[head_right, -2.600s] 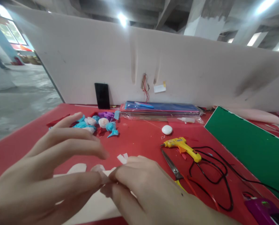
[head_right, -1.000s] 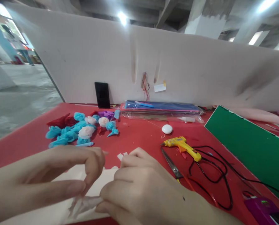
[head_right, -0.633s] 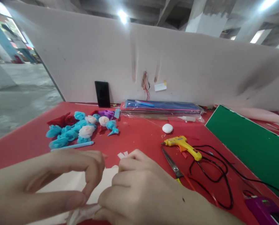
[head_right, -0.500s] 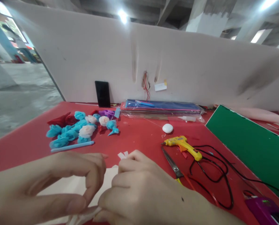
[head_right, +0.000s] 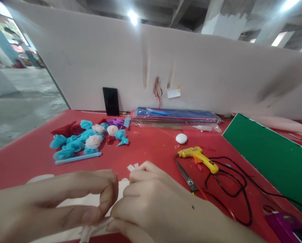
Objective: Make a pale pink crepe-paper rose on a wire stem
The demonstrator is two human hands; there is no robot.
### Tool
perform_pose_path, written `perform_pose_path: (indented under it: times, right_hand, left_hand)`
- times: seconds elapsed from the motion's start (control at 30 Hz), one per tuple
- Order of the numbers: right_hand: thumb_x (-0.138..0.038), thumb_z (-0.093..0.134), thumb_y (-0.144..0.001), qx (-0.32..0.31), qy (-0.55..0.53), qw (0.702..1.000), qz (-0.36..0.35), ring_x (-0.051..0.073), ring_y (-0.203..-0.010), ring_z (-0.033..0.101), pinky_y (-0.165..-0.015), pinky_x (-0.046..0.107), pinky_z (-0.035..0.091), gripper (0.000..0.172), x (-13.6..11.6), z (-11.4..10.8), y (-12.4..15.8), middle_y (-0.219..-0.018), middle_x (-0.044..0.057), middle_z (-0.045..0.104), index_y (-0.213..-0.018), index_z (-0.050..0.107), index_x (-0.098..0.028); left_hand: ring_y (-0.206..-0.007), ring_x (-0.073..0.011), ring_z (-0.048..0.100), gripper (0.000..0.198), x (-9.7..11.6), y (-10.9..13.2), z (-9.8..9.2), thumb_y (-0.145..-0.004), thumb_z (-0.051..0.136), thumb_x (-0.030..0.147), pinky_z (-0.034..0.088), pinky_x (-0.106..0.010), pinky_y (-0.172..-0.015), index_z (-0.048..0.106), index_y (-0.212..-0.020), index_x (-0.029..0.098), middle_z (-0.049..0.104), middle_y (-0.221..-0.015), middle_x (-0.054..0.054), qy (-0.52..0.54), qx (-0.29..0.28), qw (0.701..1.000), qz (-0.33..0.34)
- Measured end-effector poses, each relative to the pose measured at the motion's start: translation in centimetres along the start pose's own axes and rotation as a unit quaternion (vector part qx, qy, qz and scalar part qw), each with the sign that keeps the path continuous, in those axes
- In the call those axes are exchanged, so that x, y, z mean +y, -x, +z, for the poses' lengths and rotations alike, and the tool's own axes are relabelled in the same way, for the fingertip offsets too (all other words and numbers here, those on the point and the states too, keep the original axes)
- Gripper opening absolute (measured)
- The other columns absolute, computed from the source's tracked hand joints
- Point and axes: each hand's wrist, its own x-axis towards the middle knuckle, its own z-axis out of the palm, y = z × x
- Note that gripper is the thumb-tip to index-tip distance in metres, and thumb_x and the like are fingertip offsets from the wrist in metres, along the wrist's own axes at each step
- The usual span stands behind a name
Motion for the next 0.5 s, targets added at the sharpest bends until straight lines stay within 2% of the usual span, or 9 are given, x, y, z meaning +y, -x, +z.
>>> perform_pose_path:
  times: [0.17, 0.3, 0.5]
  right_hand:
    - [-0.017, 0.056, -0.105, -0.006, 0.004, 1.0, -0.002, 0.015, -0.079, 0.058, -0.086, 0.028, 0.043, 0.025, 0.56, -0.14, -0.34, -0.082, -0.001, 0.076, -0.092, 0.078, -0.017]
    - [-0.015, 0.054, -0.106, 0.003, 0.03, 0.999, -0.021, 0.015, -0.076, 0.054, -0.081, 0.027, 0.042, 0.03, 0.74, 0.06, -0.17, -0.077, -0.003, 0.072, -0.085, 0.075, -0.017]
    - [-0.016, 0.054, -0.106, 0.027, 0.045, 0.998, -0.021, 0.013, -0.076, 0.052, -0.083, 0.025, 0.042, 0.03, 0.79, 0.25, -0.31, -0.074, -0.004, 0.067, -0.081, 0.07, -0.017]
  left_hand:
    - [-0.083, -0.0145, 0.066, 0.021, -0.56, -0.23, 0.04, -0.097, 0.059, 0.051, 0.049, -0.018, -0.073, 0.07, -0.093, 0.034, 0.071, -0.09, 0.007, 0.01, 0.003, 1.0, -0.019]
    - [-0.077, -0.0142, 0.06, 0.026, -0.52, -0.7, 0.12, -0.095, 0.056, 0.053, 0.046, -0.018, -0.071, 0.066, -0.085, 0.032, 0.063, -0.079, 0.008, 0.02, 0.008, 0.999, -0.04]
    - [-0.08, -0.0145, 0.054, 0.028, 0.06, -0.93, -0.08, -0.092, 0.058, 0.053, 0.044, -0.019, -0.076, 0.061, -0.08, 0.028, 0.058, -0.079, 0.008, 0.059, -0.001, 0.996, -0.068]
